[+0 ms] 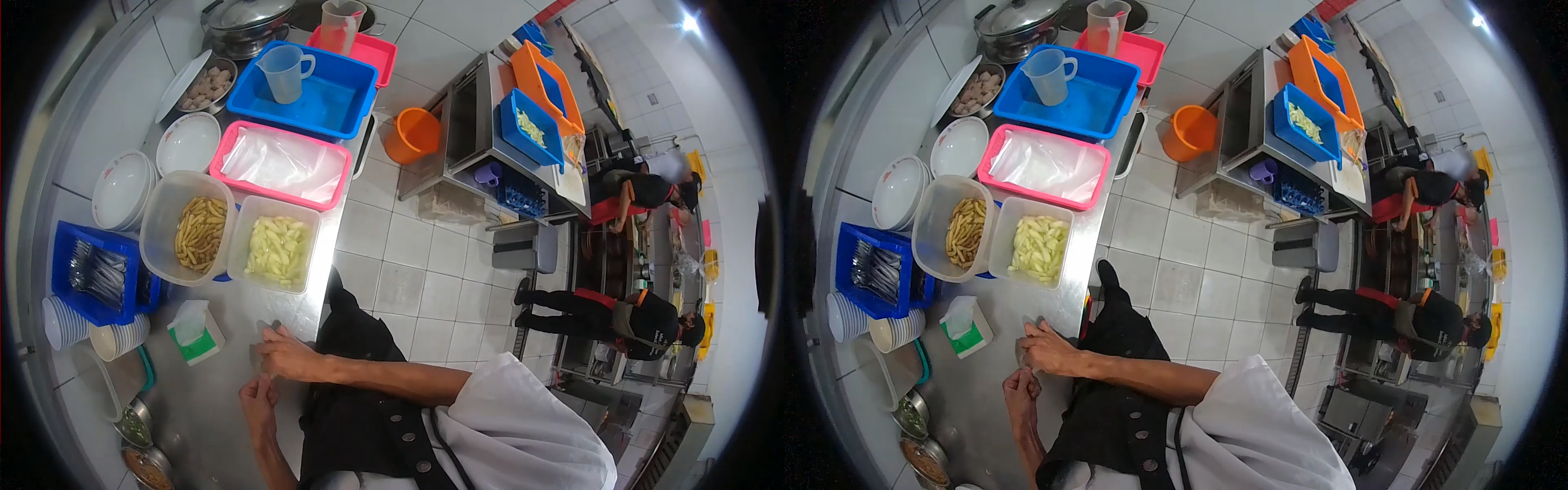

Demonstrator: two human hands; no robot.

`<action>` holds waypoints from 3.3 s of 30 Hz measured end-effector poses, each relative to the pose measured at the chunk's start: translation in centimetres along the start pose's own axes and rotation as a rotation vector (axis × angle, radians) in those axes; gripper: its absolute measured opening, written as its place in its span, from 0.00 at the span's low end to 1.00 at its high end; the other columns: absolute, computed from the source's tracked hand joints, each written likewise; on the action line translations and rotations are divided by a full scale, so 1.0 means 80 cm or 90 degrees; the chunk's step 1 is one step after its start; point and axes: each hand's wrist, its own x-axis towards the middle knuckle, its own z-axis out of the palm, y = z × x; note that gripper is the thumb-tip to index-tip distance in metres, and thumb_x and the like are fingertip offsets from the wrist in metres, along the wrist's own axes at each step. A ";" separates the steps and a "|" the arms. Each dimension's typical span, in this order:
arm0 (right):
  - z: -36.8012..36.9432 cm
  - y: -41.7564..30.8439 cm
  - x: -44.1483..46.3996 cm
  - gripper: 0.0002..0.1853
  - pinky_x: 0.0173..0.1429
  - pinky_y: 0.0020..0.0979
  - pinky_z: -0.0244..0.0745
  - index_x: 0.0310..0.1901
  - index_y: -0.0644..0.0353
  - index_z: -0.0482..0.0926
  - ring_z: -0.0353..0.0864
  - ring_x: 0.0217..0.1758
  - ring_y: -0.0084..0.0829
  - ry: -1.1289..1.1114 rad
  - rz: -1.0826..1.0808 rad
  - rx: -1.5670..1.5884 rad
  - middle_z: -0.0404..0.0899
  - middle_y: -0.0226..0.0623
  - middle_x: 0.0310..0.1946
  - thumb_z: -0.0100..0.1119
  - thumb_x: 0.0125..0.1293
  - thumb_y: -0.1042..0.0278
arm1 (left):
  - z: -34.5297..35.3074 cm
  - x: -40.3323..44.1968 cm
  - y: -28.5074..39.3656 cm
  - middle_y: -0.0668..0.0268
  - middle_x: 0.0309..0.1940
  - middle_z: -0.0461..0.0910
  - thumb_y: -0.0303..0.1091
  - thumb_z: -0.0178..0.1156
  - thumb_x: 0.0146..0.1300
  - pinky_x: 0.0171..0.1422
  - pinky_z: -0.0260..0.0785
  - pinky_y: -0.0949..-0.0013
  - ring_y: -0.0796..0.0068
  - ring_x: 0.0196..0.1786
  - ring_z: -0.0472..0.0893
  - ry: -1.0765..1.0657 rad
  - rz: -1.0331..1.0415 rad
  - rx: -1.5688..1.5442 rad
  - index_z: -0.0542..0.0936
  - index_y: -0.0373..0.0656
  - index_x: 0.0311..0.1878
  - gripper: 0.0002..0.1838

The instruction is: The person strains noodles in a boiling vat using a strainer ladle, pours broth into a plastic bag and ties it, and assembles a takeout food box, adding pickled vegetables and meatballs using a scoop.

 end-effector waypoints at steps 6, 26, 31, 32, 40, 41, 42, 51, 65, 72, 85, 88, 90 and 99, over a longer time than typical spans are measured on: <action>-0.014 0.002 -0.012 0.06 0.51 0.42 0.60 0.33 0.53 0.82 0.63 0.51 0.35 -0.008 -0.028 0.101 0.70 0.31 0.41 0.59 0.54 0.67 | -0.008 0.001 0.011 0.75 0.17 0.62 0.33 0.56 0.67 0.24 0.48 0.77 0.85 0.19 0.58 -0.010 0.014 0.013 0.70 0.43 0.22 0.15; 0.030 0.028 -0.023 0.04 0.50 0.43 0.60 0.25 0.47 0.80 0.62 0.51 0.35 0.077 -0.131 0.071 0.69 0.28 0.36 0.58 0.51 0.60 | -0.028 -0.002 0.022 0.60 0.18 0.69 0.35 0.52 0.68 0.25 0.58 0.67 0.69 0.20 0.67 0.072 0.265 0.493 0.69 0.34 0.24 0.17; 0.043 0.001 -0.001 0.05 0.51 0.39 0.59 0.24 0.53 0.80 0.62 0.50 0.34 0.103 -0.114 0.063 0.68 0.28 0.36 0.59 0.48 0.63 | -0.009 -0.010 0.008 0.44 0.23 0.74 0.32 0.48 0.67 0.28 0.62 0.57 0.51 0.22 0.72 0.062 0.231 0.722 0.73 0.28 0.29 0.16; 0.044 -0.001 -0.001 0.05 0.50 0.39 0.59 0.24 0.53 0.80 0.61 0.50 0.35 0.109 -0.100 0.097 0.68 0.29 0.36 0.59 0.50 0.64 | -0.005 -0.014 0.013 0.47 0.21 0.74 0.33 0.48 0.67 0.27 0.62 0.59 0.56 0.20 0.72 0.033 0.252 0.692 0.73 0.28 0.29 0.16; 0.038 -0.003 -0.006 0.03 0.45 0.41 0.60 0.24 0.47 0.82 0.61 0.48 0.36 0.154 -0.097 0.101 0.67 0.29 0.36 0.63 0.49 0.61 | -0.025 -0.012 0.001 0.76 0.16 0.60 0.34 0.48 0.70 0.18 0.48 0.77 0.87 0.16 0.58 -0.054 -0.018 0.168 0.67 0.42 0.23 0.16; 0.036 -0.003 -0.007 0.03 0.44 0.41 0.62 0.24 0.46 0.83 0.61 0.48 0.36 0.155 -0.097 0.107 0.67 0.30 0.37 0.64 0.49 0.61 | -0.029 -0.011 -0.003 0.77 0.16 0.58 0.34 0.48 0.70 0.18 0.45 0.79 0.88 0.16 0.56 -0.064 -0.013 0.132 0.65 0.45 0.23 0.16; 0.034 -0.003 -0.008 0.03 0.44 0.41 0.62 0.24 0.46 0.83 0.61 0.48 0.36 0.156 -0.096 0.106 0.67 0.30 0.37 0.64 0.49 0.61 | -0.031 -0.011 -0.007 0.79 0.16 0.56 0.34 0.49 0.70 0.19 0.42 0.80 0.89 0.16 0.53 -0.074 -0.009 0.095 0.64 0.47 0.23 0.16; 0.036 -0.006 -0.009 0.07 0.46 0.43 0.63 0.30 0.43 0.86 0.62 0.49 0.37 0.084 -0.052 0.142 0.68 0.28 0.38 0.67 0.45 0.59 | -0.035 -0.016 -0.013 0.78 0.16 0.57 0.38 0.51 0.71 0.19 0.43 0.80 0.89 0.16 0.55 -0.095 0.005 0.069 0.66 0.47 0.24 0.17; 0.053 -0.002 -0.007 0.11 0.48 0.46 0.61 0.31 0.40 0.87 0.61 0.51 0.38 0.025 0.022 0.198 0.69 0.26 0.37 0.69 0.41 0.61 | -0.036 -0.013 -0.024 0.78 0.15 0.56 0.39 0.51 0.71 0.18 0.42 0.79 0.89 0.15 0.54 -0.106 0.029 0.087 0.66 0.47 0.24 0.17; 0.043 -0.012 -0.006 0.09 0.48 0.42 0.62 0.33 0.40 0.87 0.60 0.53 0.37 0.000 0.047 0.125 0.70 0.24 0.41 0.67 0.47 0.57 | -0.082 0.026 -0.056 0.77 0.14 0.57 0.40 0.52 0.71 0.17 0.43 0.79 0.88 0.14 0.53 -0.146 0.020 0.062 0.66 0.45 0.26 0.17; 0.045 0.001 -0.017 0.08 0.48 0.48 0.64 0.31 0.38 0.88 0.63 0.54 0.39 0.086 0.072 0.123 0.75 0.26 0.38 0.68 0.46 0.61 | -0.106 0.085 -0.064 0.76 0.15 0.57 0.39 0.54 0.70 0.20 0.46 0.77 0.86 0.16 0.55 -0.254 0.028 0.096 0.67 0.44 0.27 0.16; 0.040 -0.010 -0.016 0.07 0.49 0.46 0.63 0.31 0.41 0.87 0.63 0.53 0.38 0.072 0.077 0.109 0.74 0.27 0.39 0.68 0.47 0.61 | -0.093 0.070 -0.049 0.76 0.14 0.57 0.40 0.53 0.70 0.20 0.46 0.76 0.86 0.16 0.55 -0.252 0.042 0.141 0.67 0.44 0.26 0.16; 0.041 -0.008 -0.019 0.06 0.49 0.43 0.63 0.31 0.43 0.86 0.63 0.53 0.37 0.074 0.088 0.094 0.73 0.28 0.40 0.67 0.48 0.61 | -0.097 0.078 -0.049 0.76 0.14 0.57 0.40 0.53 0.70 0.21 0.47 0.76 0.86 0.16 0.56 -0.258 0.055 0.161 0.67 0.45 0.26 0.16; 0.049 0.049 -0.103 0.16 0.54 0.39 0.70 0.49 0.57 0.78 0.75 0.48 0.41 0.336 0.090 0.393 0.75 0.42 0.42 0.59 0.59 0.65 | -0.058 0.036 0.023 0.77 0.17 0.59 0.38 0.50 0.70 0.21 0.47 0.79 0.87 0.20 0.58 -0.088 0.072 0.327 0.65 0.47 0.23 0.17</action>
